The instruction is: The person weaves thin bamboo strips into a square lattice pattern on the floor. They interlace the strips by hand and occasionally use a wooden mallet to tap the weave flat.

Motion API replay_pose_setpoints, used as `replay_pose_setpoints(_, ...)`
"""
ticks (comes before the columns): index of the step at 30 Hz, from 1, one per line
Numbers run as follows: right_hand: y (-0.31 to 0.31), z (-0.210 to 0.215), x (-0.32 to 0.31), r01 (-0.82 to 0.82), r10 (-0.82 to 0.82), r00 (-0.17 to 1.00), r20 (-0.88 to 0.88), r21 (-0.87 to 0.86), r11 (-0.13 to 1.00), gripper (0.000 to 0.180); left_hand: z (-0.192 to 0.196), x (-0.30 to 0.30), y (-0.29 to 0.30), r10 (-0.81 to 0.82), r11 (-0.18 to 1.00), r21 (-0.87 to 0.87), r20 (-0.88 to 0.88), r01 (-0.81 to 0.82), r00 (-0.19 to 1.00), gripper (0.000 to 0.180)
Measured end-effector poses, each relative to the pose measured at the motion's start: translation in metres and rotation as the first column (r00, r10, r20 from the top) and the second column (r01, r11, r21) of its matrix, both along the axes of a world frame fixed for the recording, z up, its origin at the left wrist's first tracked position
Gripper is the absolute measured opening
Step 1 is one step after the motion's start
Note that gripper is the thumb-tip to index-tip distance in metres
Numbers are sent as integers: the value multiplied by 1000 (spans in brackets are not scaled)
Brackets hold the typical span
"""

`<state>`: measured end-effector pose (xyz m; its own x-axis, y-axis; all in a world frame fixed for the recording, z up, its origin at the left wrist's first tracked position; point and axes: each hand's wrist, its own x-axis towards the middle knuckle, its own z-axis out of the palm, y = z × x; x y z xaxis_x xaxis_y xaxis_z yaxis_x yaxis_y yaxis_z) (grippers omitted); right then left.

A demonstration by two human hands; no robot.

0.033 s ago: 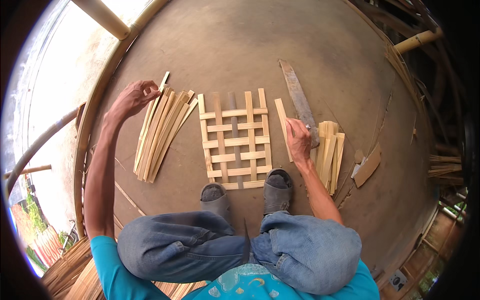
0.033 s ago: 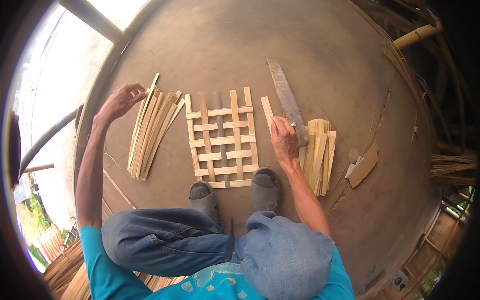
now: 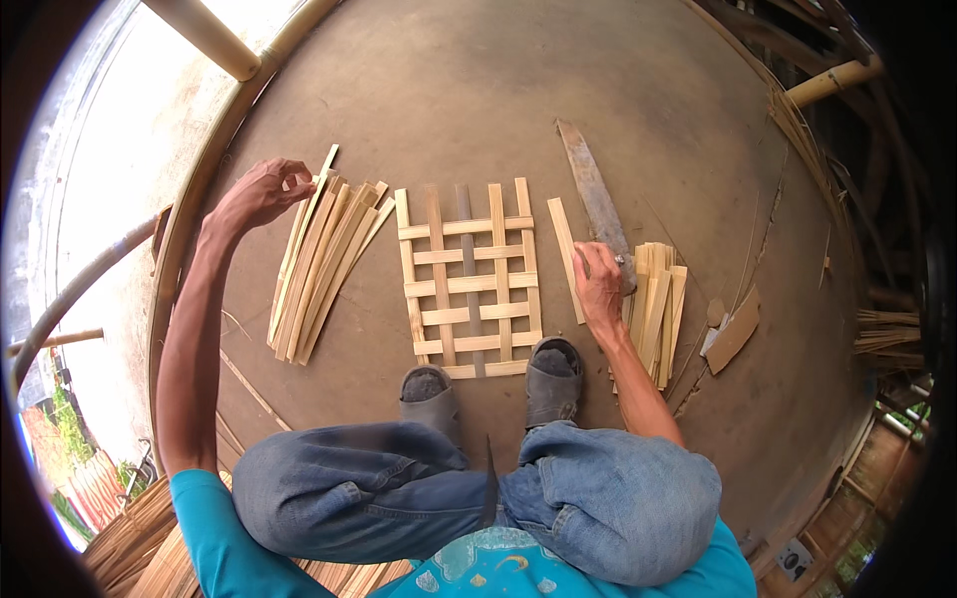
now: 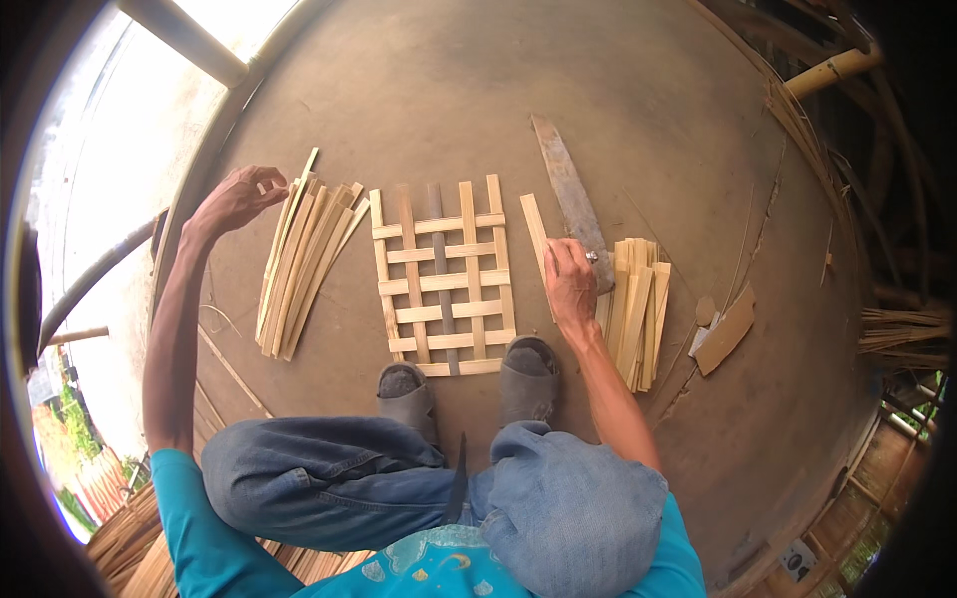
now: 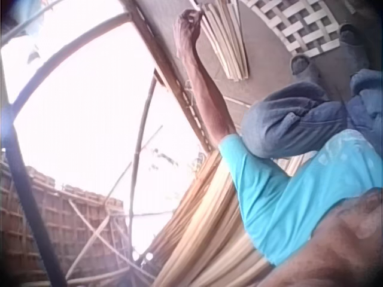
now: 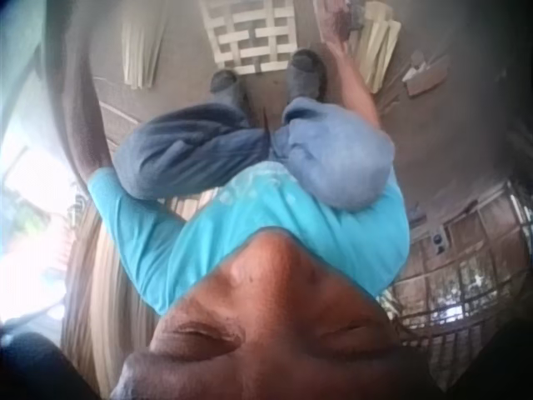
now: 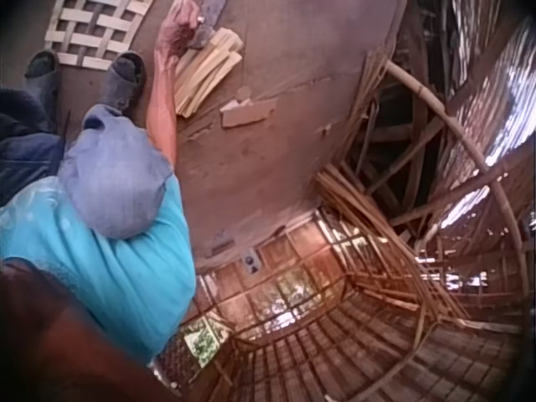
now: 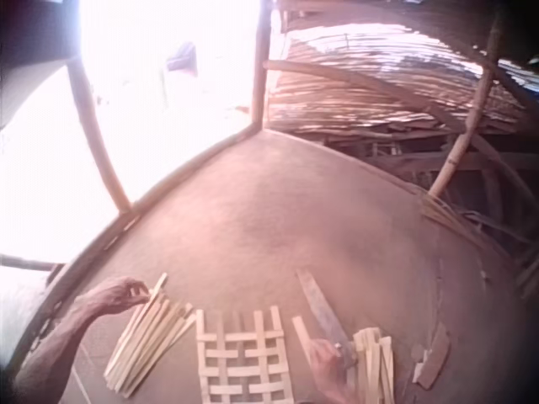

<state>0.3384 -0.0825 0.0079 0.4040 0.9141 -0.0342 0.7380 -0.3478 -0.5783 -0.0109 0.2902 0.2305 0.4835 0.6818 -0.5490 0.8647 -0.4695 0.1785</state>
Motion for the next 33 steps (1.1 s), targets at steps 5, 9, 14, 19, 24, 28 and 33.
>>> replay_pose_setpoints(5,-14,15,-31,8,-8,981,195,-1,1000,47,-24,10,28,-177,984,-13,-167,177,970,40)
replay_pose_setpoints(9,-10,12,-29,90,-71,966,249,-67,994,38,-80,35,-3,-99,983,-162,-67,87,993,42)
replay_pose_setpoints(14,-3,10,-11,162,-163,977,138,15,987,25,-152,32,-53,98,982,-178,193,-63,976,47)
replay_pose_setpoints(19,39,48,-12,168,-137,980,-145,236,957,24,-163,38,-79,476,859,-359,295,-365,828,56)
replay_pose_setpoints(24,99,56,-28,-97,127,985,-113,243,965,22,-196,37,-71,765,577,-694,274,-430,583,57)
replay_pose_setpoints(28,144,64,-54,-179,218,964,-150,240,954,25,-203,22,-64,872,389,-859,228,-332,434,51)
replay_pose_setpoints(33,151,32,-72,-165,184,981,-64,229,959,29,-165,33,-82,913,300,-897,173,-323,370,53)
